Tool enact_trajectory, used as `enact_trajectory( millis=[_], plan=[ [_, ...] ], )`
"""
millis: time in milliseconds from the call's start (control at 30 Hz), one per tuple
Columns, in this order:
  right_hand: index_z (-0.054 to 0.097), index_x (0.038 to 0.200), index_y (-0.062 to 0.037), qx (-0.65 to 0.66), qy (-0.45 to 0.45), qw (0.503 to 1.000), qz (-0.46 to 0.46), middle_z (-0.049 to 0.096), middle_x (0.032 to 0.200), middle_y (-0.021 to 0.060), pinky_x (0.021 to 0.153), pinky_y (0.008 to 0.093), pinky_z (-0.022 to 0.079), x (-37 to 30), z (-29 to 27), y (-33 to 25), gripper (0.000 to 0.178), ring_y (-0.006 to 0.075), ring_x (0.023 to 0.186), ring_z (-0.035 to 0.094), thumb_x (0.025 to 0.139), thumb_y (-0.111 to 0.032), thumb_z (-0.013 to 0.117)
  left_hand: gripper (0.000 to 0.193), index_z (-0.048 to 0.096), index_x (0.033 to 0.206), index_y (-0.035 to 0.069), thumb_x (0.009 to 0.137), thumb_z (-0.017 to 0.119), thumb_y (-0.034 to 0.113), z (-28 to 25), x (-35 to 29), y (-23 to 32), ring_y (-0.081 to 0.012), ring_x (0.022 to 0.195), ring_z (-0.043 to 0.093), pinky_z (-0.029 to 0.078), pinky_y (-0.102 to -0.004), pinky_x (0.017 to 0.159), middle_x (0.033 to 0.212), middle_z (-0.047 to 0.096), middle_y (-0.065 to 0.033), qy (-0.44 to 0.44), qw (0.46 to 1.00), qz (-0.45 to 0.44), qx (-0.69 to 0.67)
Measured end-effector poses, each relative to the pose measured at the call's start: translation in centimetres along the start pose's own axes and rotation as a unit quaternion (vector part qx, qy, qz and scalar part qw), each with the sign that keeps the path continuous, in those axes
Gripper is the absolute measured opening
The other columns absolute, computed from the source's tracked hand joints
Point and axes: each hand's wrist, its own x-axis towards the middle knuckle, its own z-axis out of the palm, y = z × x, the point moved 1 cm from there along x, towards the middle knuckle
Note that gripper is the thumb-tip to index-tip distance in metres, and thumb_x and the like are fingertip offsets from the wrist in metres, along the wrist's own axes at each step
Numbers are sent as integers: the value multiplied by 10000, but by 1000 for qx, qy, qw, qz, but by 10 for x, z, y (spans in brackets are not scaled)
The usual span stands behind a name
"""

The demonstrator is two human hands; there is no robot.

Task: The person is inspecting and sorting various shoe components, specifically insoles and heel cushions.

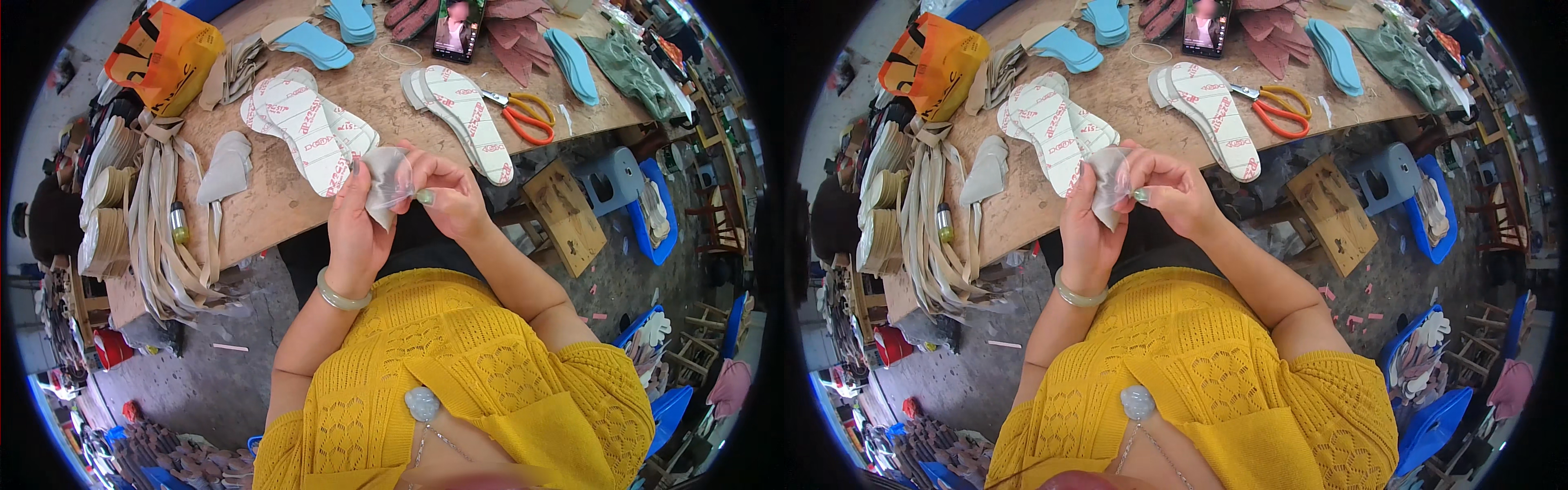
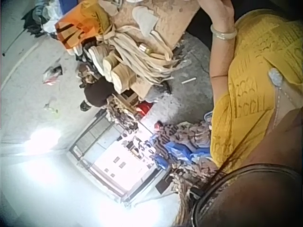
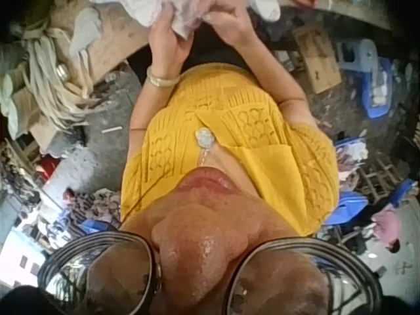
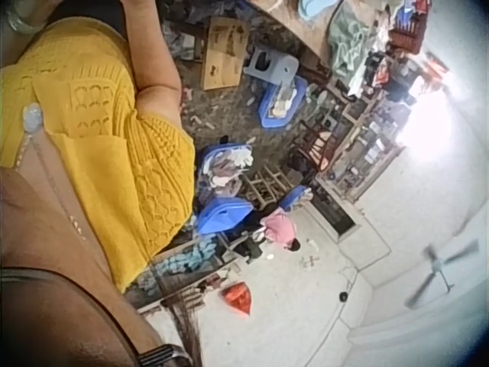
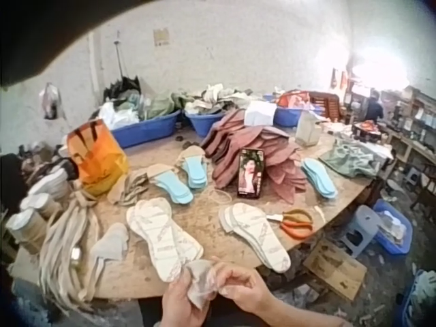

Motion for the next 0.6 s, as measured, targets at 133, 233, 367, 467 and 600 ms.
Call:
enact_trajectory(
  millis=[133,233,367,467,600],
  plan=[
    [604,875,8,42,66,981,180,619,902,47,814,265,488,-5,4,-16,64,123,867,594,863,-54,611,352,540,1233,-17,1030,368,214,-1,-4,-4,-129,935,588,474,-266,779,1223,594,-115,-11,987,95,132],
    [635,901,19,-122,-19,960,250,656,855,48,766,264,504,-9,2,-22,178,125,797,623,888,-158,637,350,568,1217,-11,1031,371,210,2,-8,-11,-101,858,573,457,-240,719,1165,620,-97,-38,930,184,315],
    [658,795,6,-115,40,952,280,677,764,65,625,255,509,-21,1,-18,235,113,683,639,915,-190,607,363,595,1157,-21,1029,397,256,7,-13,-6,-58,685,529,429,-188,587,1040,661,-72,-34,958,74,275],
    [642,743,9,-269,-5,943,198,668,722,62,584,257,493,-33,-4,-14,278,115,650,631,926,-190,579,374,593,1116,-36,1024,416,280,-1,-11,-9,-91,695,557,446,-216,606,1045,664,-98,-6,973,67,219],
    [630,733,16,-373,-55,919,113,653,710,113,572,252,480,-57,-17,-24,288,171,593,619,944,-133,502,369,564,1135,-47,1012,440,278,-23,-6,7,-217,951,635,499,-339,861,1053,655,-131,110,850,246,454]
  ],
)
